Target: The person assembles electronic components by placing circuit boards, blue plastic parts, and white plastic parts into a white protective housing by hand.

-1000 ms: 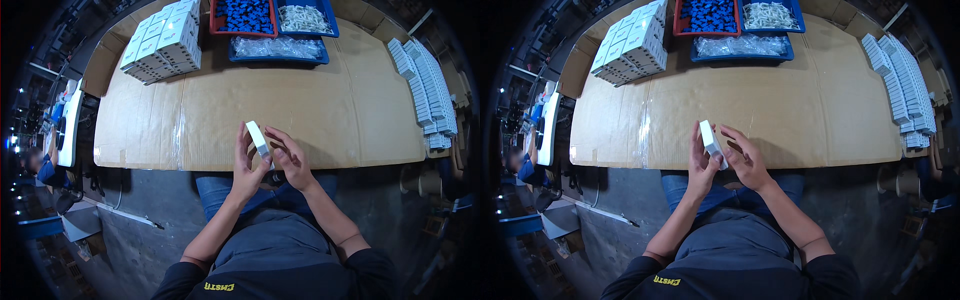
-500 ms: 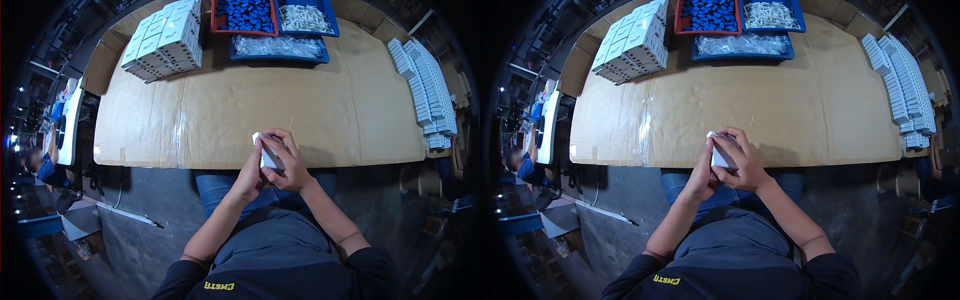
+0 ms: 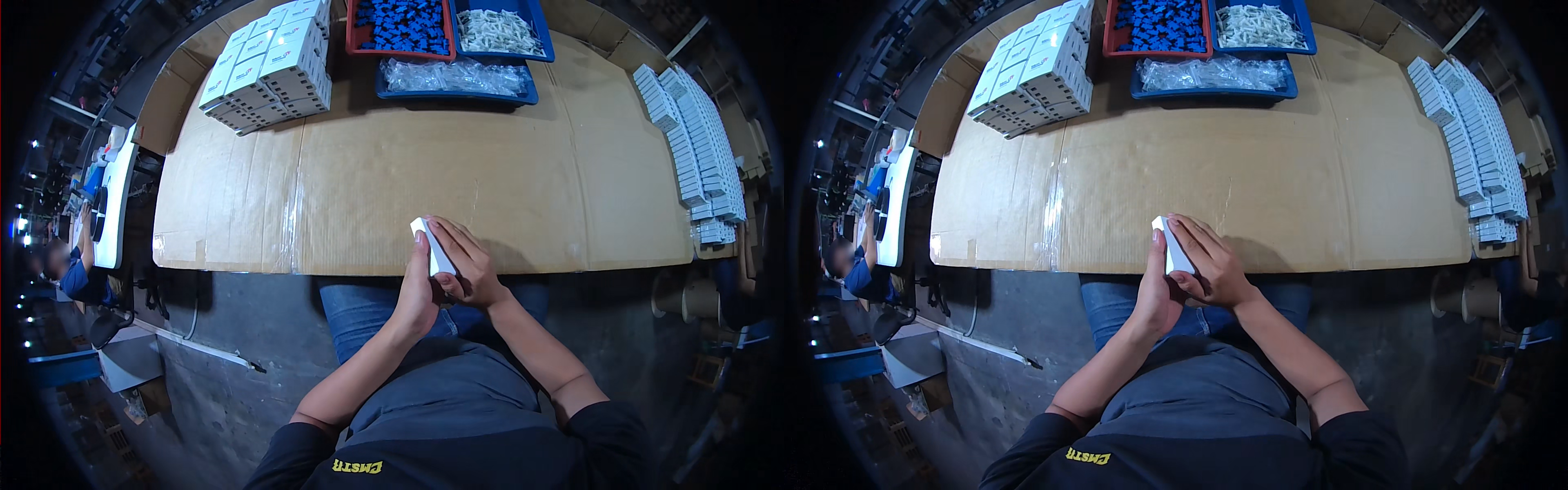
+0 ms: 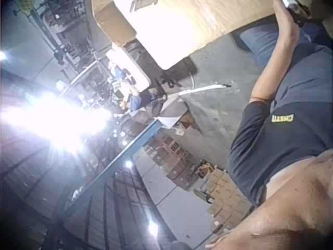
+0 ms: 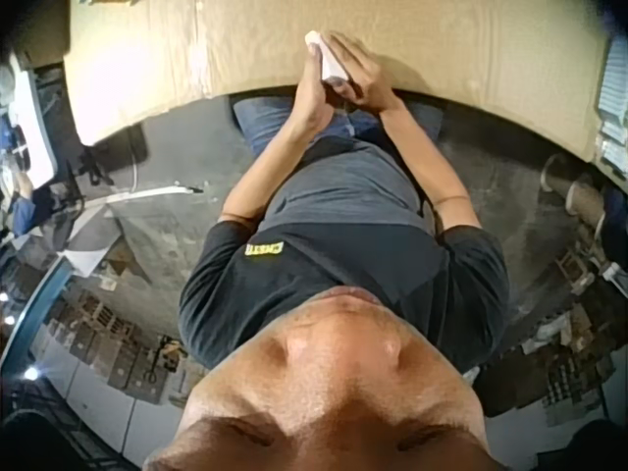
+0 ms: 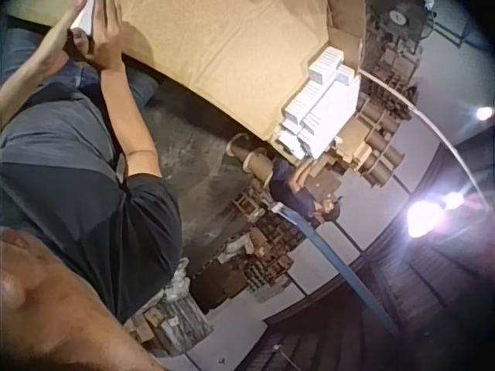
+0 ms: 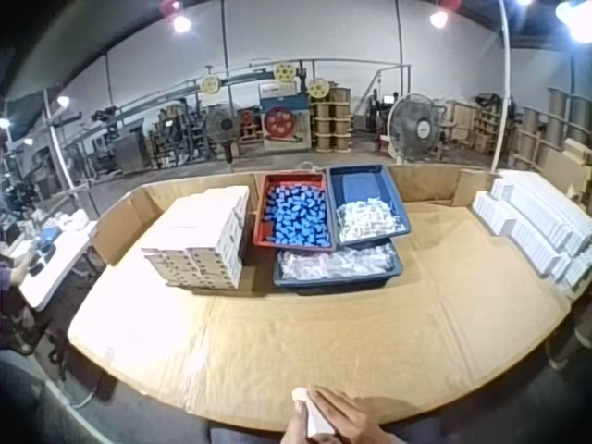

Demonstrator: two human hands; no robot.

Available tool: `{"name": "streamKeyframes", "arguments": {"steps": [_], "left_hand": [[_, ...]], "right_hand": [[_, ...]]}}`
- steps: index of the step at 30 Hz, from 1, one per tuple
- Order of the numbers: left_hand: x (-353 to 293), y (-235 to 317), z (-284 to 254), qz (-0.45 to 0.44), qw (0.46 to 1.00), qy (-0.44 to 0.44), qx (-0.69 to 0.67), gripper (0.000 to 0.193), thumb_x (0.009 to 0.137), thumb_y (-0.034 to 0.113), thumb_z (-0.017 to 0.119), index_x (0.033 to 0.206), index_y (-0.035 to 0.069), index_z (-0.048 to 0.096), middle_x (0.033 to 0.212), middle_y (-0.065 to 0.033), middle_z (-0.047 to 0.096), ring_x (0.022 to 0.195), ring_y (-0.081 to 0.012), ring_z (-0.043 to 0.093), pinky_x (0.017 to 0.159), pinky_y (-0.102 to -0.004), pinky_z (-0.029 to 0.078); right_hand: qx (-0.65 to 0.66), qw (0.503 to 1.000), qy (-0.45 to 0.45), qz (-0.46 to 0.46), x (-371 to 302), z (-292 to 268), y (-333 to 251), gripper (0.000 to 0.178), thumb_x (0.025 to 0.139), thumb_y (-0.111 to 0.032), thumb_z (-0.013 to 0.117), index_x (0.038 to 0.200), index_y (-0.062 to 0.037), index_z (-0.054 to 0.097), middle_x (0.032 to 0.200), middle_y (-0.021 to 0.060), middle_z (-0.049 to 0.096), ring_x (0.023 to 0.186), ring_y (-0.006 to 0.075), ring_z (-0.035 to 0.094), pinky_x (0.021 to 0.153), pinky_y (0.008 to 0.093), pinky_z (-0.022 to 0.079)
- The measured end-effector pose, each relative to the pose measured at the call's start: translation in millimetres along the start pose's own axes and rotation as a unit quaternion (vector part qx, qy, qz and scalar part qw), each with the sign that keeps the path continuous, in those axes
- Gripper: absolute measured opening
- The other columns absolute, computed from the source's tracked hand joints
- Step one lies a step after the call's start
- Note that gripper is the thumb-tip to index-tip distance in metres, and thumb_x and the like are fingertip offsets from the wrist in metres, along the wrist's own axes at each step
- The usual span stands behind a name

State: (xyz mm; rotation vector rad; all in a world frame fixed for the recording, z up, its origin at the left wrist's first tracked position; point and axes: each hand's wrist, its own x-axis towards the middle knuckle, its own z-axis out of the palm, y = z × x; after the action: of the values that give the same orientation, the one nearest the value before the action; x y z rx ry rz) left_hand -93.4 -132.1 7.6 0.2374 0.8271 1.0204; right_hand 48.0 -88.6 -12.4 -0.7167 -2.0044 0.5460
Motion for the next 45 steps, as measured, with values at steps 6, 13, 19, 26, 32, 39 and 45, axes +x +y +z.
{"name": "streamKeyframes", "arguments": {"steps": [6, 13, 19, 26, 32, 39, 45], "left_hand": [[3, 2, -13, -0.014, 0.999, -0.052, -0.007, 0.057, 0.109, 0.061, 0.041, 0.134, 0.012, 0.056, 0.108, -0.0005, 0.066, 0.092, -0.01, 0.064, 0.076, -0.0263, 0.054], [-8, 1, 7, 0.01, 0.999, 0.02, 0.033, 0.061, 0.108, 0.063, 0.042, 0.138, 0.011, 0.052, 0.108, -0.0008, 0.064, 0.093, -0.0096, 0.063, 0.078, -0.0263, 0.053], [2, -5, 0, 0.04, 0.997, 0.037, 0.057, 0.067, 0.109, 0.059, 0.04, 0.156, 0.011, 0.038, 0.139, -0.0108, 0.055, 0.122, -0.0205, 0.06, 0.1, -0.0349, 0.052], [5, 15, -7, 0.252, 0.942, 0.02, 0.219, 0.064, 0.113, 0.035, 0.045, 0.167, 0.01, 0.023, 0.157, -0.015, 0.04, 0.142, -0.0249, 0.041, 0.117, -0.0366, 0.034], [10, 9, -17, 0.385, 0.858, 0.016, 0.339, 0.066, 0.113, 0.039, 0.044, 0.165, 0.003, 0.026, 0.127, -0.0113, 0.049, 0.108, -0.0192, 0.048, 0.098, -0.0325, 0.042], [10, 8, -20, 0.399, 0.823, 0.018, 0.405, 0.074, 0.111, 0.046, 0.044, 0.162, -0.004, 0.027, 0.124, -0.0153, 0.049, 0.114, -0.0232, 0.05, 0.102, -0.0337, 0.041], [4, 12, -17, 0.398, 0.823, 0.016, 0.404, 0.076, 0.11, 0.047, 0.045, 0.162, -0.005, 0.027, 0.129, -0.0178, 0.05, 0.118, -0.026, 0.05, 0.106, -0.0373, 0.04]], "right_hand": [[-0.001, 1.0, 0.008, 0.003, -1, 4, -1, 0.073, 0.105, -0.049, 0.054, 0.141, 0.0142, 0.053, 0.138, 0.0316, 0.06, 0.127, 0.0471, 0.06, 0.109, 0.0489, 0.048], [0.034, 0.999, 0.022, 0.027, -9, 8, 1, 0.073, 0.107, -0.05, 0.048, 0.142, 0.0133, 0.052, 0.138, 0.0314, 0.06, 0.129, 0.0469, 0.06, 0.112, 0.0491, 0.046], [0.14, 0.986, 0.041, 0.078, 6, 5, -3, 0.075, 0.104, -0.057, 0.051, 0.141, 0.0077, 0.056, 0.145, 0.028, 0.057, 0.135, 0.0428, 0.057, 0.114, 0.0485, 0.043], [0.107, 0.977, 0.016, 0.185, 6, -2, -22, 0.057, 0.098, -0.033, 0.072, 0.138, 0.0062, 0.06, 0.146, 0.0237, 0.058, 0.132, 0.0363, 0.06, 0.11, 0.044, 0.048], [0.035, 0.995, 0.001, 0.097, 2, 4, -25, 0.046, 0.102, -0.019, 0.066, 0.136, 0.0112, 0.059, 0.141, 0.027, 0.06, 0.124, 0.0399, 0.064, 0.104, 0.0421, 0.052], [-0.017, 0.998, 0.003, 0.06, 0, 2, -29, 0.043, 0.102, -0.013, 0.062, 0.136, 0.0141, 0.058, 0.14, 0.0291, 0.06, 0.121, 0.0413, 0.065, 0.101, 0.042, 0.054], [-0.001, 0.998, 0.012, 0.068, -3, 2, -28, 0.042, 0.102, -0.01, 0.06, 0.137, 0.0126, 0.058, 0.142, 0.0281, 0.059, 0.122, 0.0402, 0.065, 0.102, 0.0413, 0.054]]}}
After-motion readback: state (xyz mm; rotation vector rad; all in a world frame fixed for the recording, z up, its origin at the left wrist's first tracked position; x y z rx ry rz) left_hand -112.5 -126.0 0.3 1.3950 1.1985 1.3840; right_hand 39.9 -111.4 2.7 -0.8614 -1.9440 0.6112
